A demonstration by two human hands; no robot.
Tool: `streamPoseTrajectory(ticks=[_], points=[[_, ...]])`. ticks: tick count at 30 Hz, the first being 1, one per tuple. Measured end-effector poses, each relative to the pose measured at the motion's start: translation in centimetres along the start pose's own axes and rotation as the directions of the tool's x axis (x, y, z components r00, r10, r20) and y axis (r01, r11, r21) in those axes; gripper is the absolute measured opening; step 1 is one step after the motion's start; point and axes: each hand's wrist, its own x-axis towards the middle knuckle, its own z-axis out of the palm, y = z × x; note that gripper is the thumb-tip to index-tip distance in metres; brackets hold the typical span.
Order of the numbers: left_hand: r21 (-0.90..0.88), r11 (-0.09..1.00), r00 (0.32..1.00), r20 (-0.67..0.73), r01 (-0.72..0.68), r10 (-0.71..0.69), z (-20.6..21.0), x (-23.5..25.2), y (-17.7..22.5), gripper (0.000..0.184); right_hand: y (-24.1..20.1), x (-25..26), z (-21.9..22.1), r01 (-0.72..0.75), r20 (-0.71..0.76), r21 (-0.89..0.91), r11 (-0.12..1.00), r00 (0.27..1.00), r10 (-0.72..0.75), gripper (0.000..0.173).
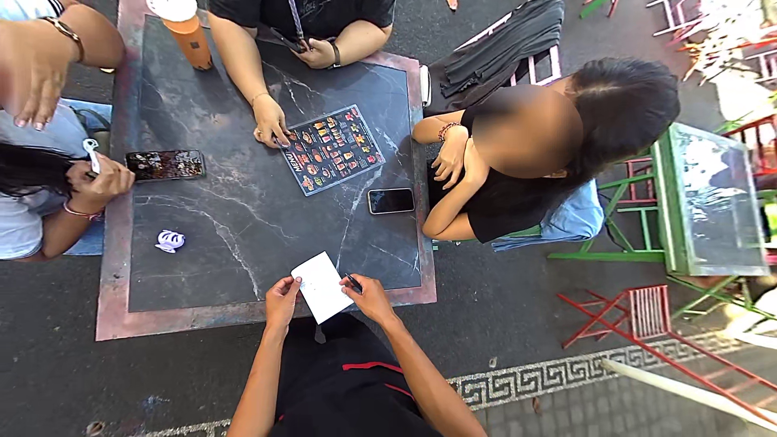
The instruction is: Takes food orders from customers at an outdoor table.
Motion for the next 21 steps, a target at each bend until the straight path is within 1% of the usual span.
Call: streamPoseTrajectory(ticks=[7,10,15,18,21], points=[[0.019,1.0,1.0,0.028,0.0,-0.001,0.2,0.5,0.2,0.023,0.6,-0.2,0.1,-0.021,-0.019,0.0,1.0,1.0,0.021,0.026],[0.022,1.0,1.0,0.018,-0.013,0.012,0.2,0.6,0.3,0.022,0.2,0.2,0.1,-0.01,-0.027,0.001,1.0,1.0,0.01,0.025],[0.0,1.0,0.999,0.032,-0.032,0.031,0.2,0.9,0.6,0.021,0.2,0.5,-0.3,0.005,0.016,-0.01,1.0,1.0,-0.005,0.026],[-0.006,0.999,0.998,0.04,-0.044,0.044,-0.2,1.2,1.1,0.021,-0.1,0.6,-0.5,0.003,0.029,-0.013,1.0,1.0,-0.002,0.032],[0.002,0.999,0.998,0.03,-0.05,0.05,-0.6,1.3,1.2,0.022,-0.2,0.5,-0.4,-0.01,0.012,0.024,1.0,1.0,0.01,0.047]])
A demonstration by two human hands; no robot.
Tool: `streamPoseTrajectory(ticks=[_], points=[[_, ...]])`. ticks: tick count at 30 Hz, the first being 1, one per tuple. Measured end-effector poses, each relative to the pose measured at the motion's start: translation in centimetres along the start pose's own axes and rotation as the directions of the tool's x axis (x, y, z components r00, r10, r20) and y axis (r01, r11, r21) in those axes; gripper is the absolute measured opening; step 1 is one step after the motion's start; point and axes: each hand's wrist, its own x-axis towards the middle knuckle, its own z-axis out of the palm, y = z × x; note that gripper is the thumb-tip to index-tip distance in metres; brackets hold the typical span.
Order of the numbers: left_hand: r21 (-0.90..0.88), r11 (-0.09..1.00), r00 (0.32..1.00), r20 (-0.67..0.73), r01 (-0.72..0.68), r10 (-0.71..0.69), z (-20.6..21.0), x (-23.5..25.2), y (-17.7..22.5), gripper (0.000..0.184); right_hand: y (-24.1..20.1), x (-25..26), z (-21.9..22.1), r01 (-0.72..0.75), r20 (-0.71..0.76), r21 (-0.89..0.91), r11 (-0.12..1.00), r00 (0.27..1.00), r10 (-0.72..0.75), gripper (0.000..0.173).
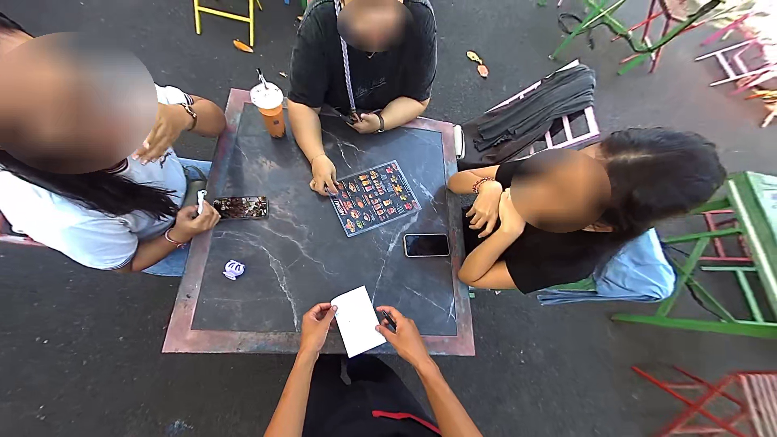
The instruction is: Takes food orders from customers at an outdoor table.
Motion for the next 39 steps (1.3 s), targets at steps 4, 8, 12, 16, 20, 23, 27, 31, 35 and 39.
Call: streamPoseTrajectory(ticks=[4,8,12,16,20,23,27,31,35,39], points=[[0.011,1.0,1.0,-0.01,-0.007,0.007,-0.3,-0.2,-0.7,0.021,0.1,0.0,0.6,-0.013,-0.021,0.02,1.0,1.0,0.013,0.059],[0.004,1.0,1.0,-0.025,0.017,-0.017,-0.4,-0.6,-1.5,0.02,0.2,-0.2,0.9,-0.012,-0.026,0.017,1.0,1.0,0.012,0.057],[0.007,1.0,0.999,-0.033,0.029,-0.029,-0.6,-0.8,-1.7,0.019,0.4,0.0,0.9,-0.008,-0.03,0.017,1.0,1.0,0.008,0.054],[0.004,0.999,0.999,-0.021,0.033,-0.032,-0.7,-0.7,-1.5,0.019,0.2,0.2,0.6,-0.012,-0.046,0.005,1.0,0.999,0.013,0.051],[0.013,0.999,0.999,-0.007,0.037,-0.037,-0.6,-0.4,-1.1,0.019,0.0,0.3,0.6,-0.013,-0.068,-0.011,1.0,0.998,0.012,0.048],[0.019,1.0,1.0,0.002,0.024,-0.024,-0.6,-0.3,-1.0,0.019,-0.1,0.3,0.7,-0.017,-0.08,-0.026,1.0,0.997,0.015,0.046],[0.025,0.999,1.0,0.007,0.023,-0.024,-0.6,-0.2,-0.9,0.018,-0.1,0.3,0.7,-0.01,-0.074,-0.037,0.999,0.997,0.007,0.045],[0.038,0.999,0.999,0.014,0.038,-0.039,-0.5,-0.5,-1.1,0.02,-0.1,0.0,0.6,-0.026,-0.057,-0.05,0.998,0.998,0.023,0.045],[0.031,0.999,0.999,0.009,0.044,-0.045,-0.5,-0.9,-1.5,0.02,0.3,-0.2,0.7,-0.036,-0.047,-0.059,0.998,0.998,0.034,0.044],[0.02,0.998,0.998,0.009,0.064,-0.064,-0.5,-1.1,-1.9,0.02,0.6,-0.3,0.8,-0.028,-0.035,-0.075,0.997,0.999,0.026,0.039]])
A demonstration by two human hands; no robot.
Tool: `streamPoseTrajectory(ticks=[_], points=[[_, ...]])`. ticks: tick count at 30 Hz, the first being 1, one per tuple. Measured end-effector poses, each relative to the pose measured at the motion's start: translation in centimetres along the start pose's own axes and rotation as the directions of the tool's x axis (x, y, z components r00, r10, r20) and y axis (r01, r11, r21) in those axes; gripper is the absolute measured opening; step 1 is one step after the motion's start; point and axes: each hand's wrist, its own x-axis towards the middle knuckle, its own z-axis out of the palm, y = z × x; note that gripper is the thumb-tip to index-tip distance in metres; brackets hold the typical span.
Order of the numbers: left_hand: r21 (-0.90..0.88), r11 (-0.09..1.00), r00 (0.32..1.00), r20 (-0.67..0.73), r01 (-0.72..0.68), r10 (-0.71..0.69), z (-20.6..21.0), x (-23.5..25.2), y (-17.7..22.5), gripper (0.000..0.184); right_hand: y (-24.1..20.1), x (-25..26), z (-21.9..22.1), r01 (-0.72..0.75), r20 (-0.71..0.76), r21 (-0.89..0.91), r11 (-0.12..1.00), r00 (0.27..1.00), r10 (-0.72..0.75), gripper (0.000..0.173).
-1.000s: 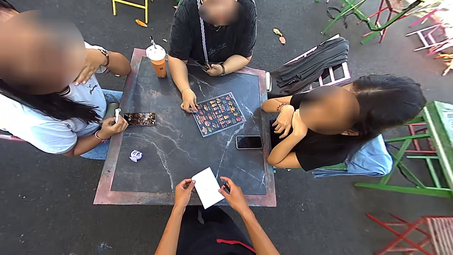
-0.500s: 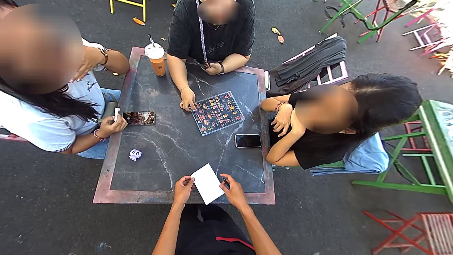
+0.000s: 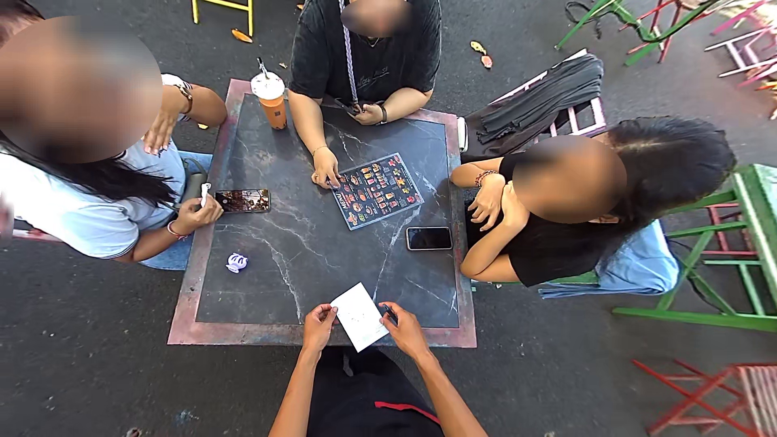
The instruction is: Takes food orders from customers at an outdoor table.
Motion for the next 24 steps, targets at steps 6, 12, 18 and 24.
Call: streamPoseTrajectory(ticks=[6,12,18,24], points=[[-0.045,0.998,0.999,0.009,0.031,-0.031,-0.3,-0.4,-0.6,0.02,0.6,0.1,0.8,-0.02,0.064,-0.075,0.997,0.998,0.025,0.036],[-0.055,0.995,0.996,-0.015,0.085,-0.086,-0.1,-0.5,-0.3,0.021,0.9,-0.3,1.5,-0.048,0.085,-0.098,0.994,0.995,0.057,0.037],[-0.105,0.986,0.991,-0.013,0.132,-0.134,0.3,-0.7,0.3,0.022,1.0,-0.4,1.3,-0.037,0.079,-0.105,0.994,0.996,0.046,0.036],[-0.129,0.98,0.988,-0.012,0.154,-0.156,0.4,-0.9,0.4,0.026,1.0,-0.3,1.2,-0.027,0.066,-0.1,0.995,0.997,0.034,0.034]])
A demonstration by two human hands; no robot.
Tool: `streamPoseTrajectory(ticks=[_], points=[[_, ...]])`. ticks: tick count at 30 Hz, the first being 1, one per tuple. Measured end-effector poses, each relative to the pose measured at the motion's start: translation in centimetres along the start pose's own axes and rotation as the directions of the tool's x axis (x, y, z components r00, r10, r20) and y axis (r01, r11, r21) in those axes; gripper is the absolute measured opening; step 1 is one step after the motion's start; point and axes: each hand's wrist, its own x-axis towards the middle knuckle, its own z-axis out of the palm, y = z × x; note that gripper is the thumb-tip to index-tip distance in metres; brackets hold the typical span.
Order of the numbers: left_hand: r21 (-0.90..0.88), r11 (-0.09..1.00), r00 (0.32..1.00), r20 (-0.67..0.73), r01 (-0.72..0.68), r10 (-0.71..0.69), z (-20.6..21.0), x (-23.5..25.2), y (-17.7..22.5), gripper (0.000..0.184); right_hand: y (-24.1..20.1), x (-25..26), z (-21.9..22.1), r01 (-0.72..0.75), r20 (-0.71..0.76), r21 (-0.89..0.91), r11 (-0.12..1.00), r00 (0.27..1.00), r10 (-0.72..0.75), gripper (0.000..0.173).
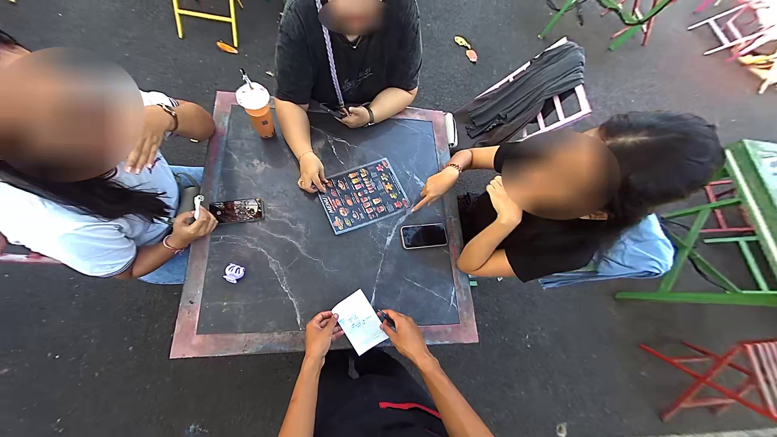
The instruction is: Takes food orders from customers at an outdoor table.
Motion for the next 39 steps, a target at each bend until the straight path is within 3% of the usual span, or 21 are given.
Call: streamPoseTrajectory(ticks=[39], points=[[-0.004,0.998,0.998,0.01,-0.069,0.069,0.39,0.72,-0.02,0.022,-0.13,0.49,-0.95,0.034,-0.001,-0.029,0.999,0.999,-0.034,0.034]])
